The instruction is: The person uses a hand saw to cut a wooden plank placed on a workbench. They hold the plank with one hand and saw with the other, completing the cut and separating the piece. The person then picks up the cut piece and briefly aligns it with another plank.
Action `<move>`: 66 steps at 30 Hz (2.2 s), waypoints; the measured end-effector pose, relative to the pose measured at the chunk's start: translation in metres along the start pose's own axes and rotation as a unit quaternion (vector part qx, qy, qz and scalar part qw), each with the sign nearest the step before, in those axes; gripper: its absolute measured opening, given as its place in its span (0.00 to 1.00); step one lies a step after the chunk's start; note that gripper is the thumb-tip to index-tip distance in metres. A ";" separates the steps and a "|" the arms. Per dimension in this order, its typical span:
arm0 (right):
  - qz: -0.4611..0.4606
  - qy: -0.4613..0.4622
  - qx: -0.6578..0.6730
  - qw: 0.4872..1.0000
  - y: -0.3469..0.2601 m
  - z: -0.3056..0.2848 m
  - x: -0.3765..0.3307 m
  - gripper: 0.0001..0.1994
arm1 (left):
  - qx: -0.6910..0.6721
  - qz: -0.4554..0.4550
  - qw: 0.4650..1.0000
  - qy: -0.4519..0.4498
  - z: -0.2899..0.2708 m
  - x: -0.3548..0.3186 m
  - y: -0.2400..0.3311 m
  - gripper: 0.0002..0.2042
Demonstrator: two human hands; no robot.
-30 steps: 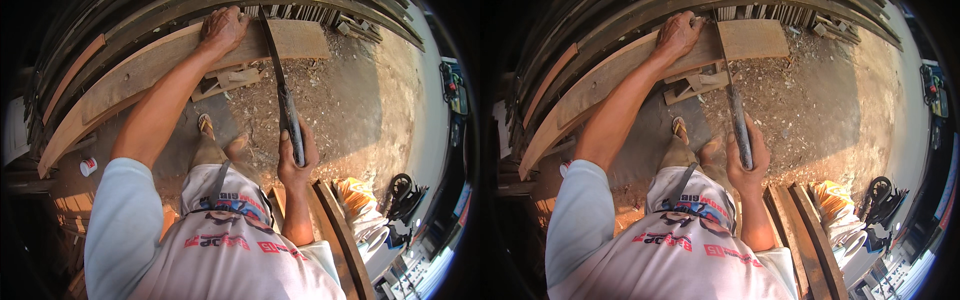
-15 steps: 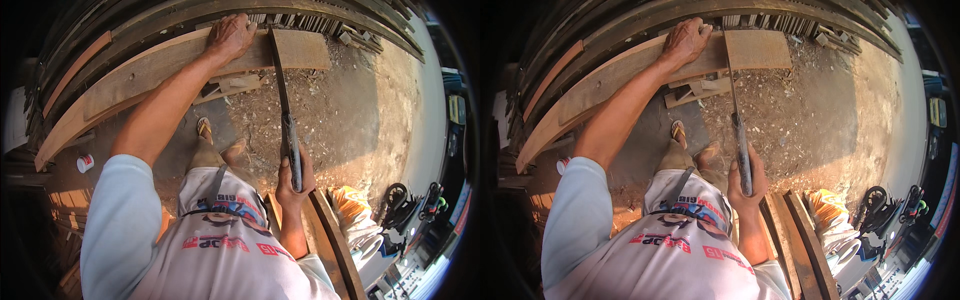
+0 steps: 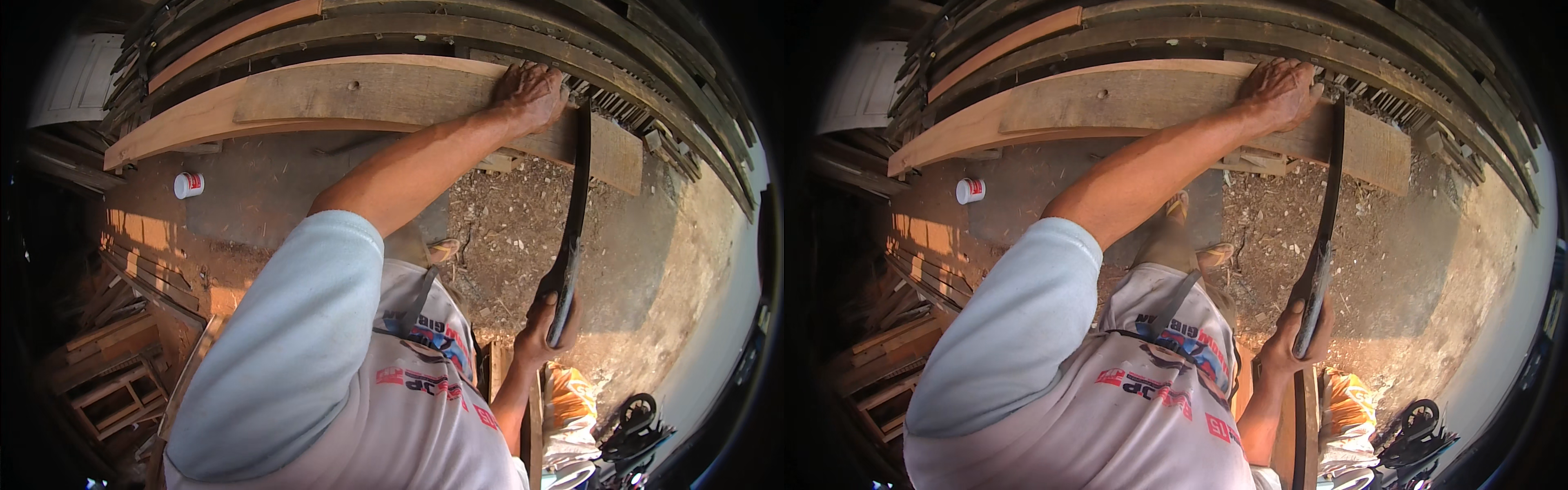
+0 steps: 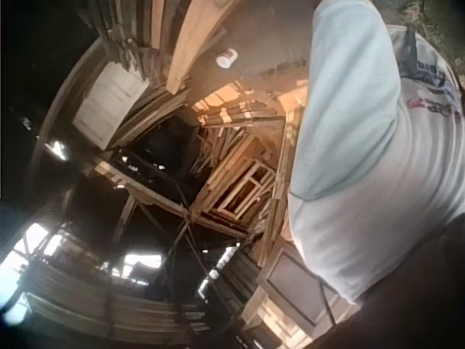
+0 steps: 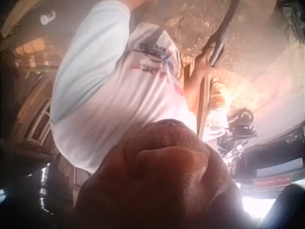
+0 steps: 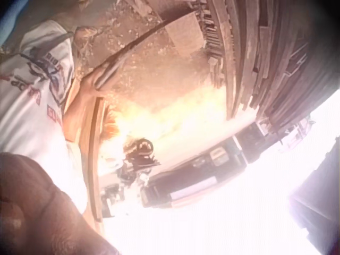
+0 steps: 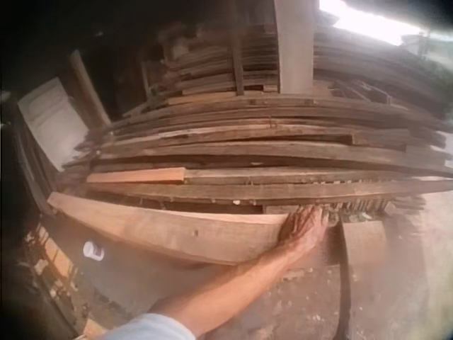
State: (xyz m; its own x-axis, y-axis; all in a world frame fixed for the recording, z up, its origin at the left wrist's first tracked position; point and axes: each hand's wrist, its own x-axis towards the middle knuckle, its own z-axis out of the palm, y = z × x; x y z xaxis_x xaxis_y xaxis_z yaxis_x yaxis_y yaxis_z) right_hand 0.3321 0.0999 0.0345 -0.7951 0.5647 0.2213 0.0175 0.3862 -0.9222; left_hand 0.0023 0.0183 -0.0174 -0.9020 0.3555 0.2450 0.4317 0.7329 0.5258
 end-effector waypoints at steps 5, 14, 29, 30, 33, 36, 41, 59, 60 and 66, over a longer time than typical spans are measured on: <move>0.001 -0.008 0.001 1.000 0.016 0.043 0.072 0.16 | -0.004 0.003 0.999 -0.054 -0.014 -0.002 0.001 0.22; 0.002 -0.003 -0.018 1.000 0.011 0.023 0.031 0.18 | 0.011 0.013 0.999 -0.028 -0.025 -0.001 0.001 0.21; 0.045 -0.045 -0.016 0.998 0.001 0.041 0.085 0.18 | 0.039 0.032 0.999 0.017 -0.008 0.008 -0.005 0.19; 0.044 -0.050 -0.024 0.998 -0.003 0.036 0.078 0.18 | 0.045 0.027 0.999 0.013 -0.012 0.004 -0.007 0.19; 0.017 -0.053 -0.038 0.998 -0.013 0.007 0.039 0.18 | 0.042 0.018 0.998 0.039 -0.012 0.003 -0.019 0.20; -0.004 -0.036 -0.059 0.998 -0.012 -0.026 -0.004 0.18 | 0.043 0.062 0.996 0.051 -0.003 0.002 -0.016 0.21; 0.068 -0.061 0.015 0.996 0.011 0.055 0.117 0.16 | 0.014 0.022 1.000 -0.009 -0.009 0.010 -0.005 0.20; 0.040 -0.063 -0.048 0.996 -0.012 -0.019 0.018 0.17 | 0.040 0.010 0.999 0.012 -0.014 -0.003 -0.008 0.20; 0.018 -0.057 -0.057 0.997 -0.018 -0.033 -0.004 0.17 | 0.046 0.026 0.998 0.019 -0.011 -0.002 -0.006 0.20; 0.058 -0.067 0.020 0.996 0.000 0.050 0.110 0.16 | 0.035 0.029 0.999 0.002 -0.008 0.009 -0.013 0.20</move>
State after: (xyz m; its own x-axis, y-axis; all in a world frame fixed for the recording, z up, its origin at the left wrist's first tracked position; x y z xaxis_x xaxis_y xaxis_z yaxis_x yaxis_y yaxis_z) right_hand 0.2142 0.1250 0.0431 -0.8631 0.5002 0.0697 0.0925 0.2922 -0.9519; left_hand -0.0109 0.0078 -0.0157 -0.8752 0.3967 0.2767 0.4829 0.7499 0.4521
